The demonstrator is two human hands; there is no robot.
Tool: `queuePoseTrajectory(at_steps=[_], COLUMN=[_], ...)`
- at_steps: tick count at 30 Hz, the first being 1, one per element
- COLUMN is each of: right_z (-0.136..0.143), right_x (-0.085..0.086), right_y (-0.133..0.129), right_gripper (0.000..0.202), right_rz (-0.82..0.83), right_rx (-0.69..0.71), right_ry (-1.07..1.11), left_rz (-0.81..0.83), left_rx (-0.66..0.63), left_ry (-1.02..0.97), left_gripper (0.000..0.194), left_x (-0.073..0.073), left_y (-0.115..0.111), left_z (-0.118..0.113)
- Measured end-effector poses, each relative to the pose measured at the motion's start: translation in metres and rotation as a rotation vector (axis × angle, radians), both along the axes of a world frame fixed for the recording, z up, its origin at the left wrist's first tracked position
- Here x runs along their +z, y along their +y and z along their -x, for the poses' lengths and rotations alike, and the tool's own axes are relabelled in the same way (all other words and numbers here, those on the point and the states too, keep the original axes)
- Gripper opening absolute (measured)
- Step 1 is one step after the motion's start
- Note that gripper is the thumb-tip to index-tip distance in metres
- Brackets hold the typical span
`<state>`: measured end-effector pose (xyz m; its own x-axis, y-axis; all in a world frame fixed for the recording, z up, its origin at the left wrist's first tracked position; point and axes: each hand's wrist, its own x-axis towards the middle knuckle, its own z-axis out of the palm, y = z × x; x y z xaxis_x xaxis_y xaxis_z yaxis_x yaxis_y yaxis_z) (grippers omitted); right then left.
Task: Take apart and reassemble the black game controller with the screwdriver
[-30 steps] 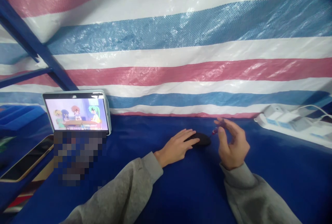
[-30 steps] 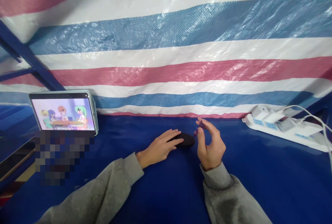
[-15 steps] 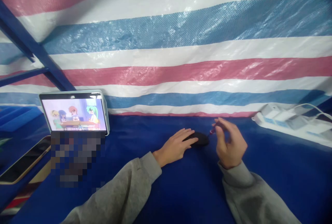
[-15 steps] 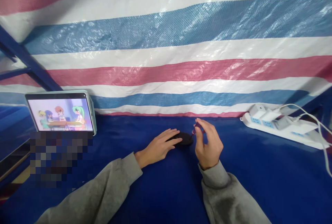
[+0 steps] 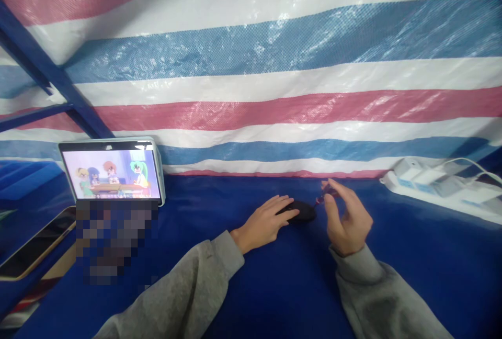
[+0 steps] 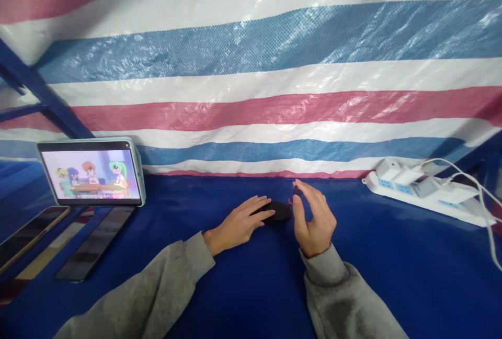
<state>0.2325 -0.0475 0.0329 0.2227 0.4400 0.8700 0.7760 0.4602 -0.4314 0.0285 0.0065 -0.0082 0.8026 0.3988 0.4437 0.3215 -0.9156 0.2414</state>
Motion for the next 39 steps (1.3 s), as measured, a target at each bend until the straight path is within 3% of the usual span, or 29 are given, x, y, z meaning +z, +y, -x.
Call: queuePoseTrajectory(at_steps=[7,12,17,23,28,33,39], right_z=[0.0001,-0.0008,-0.0002,0.0012,0.001,0.0018,0.0026], right_x=[0.0025,0.0019,0.0027,-0.0024,0.0018,0.0035,0.0056], right_y=[0.0004,0.0004,0.0003,-0.0001,0.0,-0.0022,-0.0029], right_gripper=[0.03,0.031,0.028,0.032,0.029,0.032,0.031], right_rz=[-0.043,0.02,-0.028,0.042,-0.037,0.006,-0.036], right_rx=[-0.083,0.007,-0.079,0.028,-0.047,-0.003,-0.063], right_ry=[-0.035,0.009,-0.054,0.077,-0.036,0.009,-0.036], left_rz=[0.002,0.004,-0.001,0.008,0.007,0.021,-0.009], left_rx=[0.004,0.008,-0.004,0.004,0.007,0.013,0.002], left_ry=[0.005,0.002,-0.004,-0.017,-0.005,-0.013,0.012], left_gripper=[0.041,0.04,0.039,0.04,0.041,0.04,0.041], left_x=[0.0006,0.0013,0.0009,0.0003,0.0006,0.0017,0.0035], left_y=[-0.0004,-0.0002,0.0002,-0.0003,-0.0006,-0.0007,-0.001], left_z=[-0.0002,-0.0003,-0.0005,-0.0003,-0.0005,-0.001,-0.0005])
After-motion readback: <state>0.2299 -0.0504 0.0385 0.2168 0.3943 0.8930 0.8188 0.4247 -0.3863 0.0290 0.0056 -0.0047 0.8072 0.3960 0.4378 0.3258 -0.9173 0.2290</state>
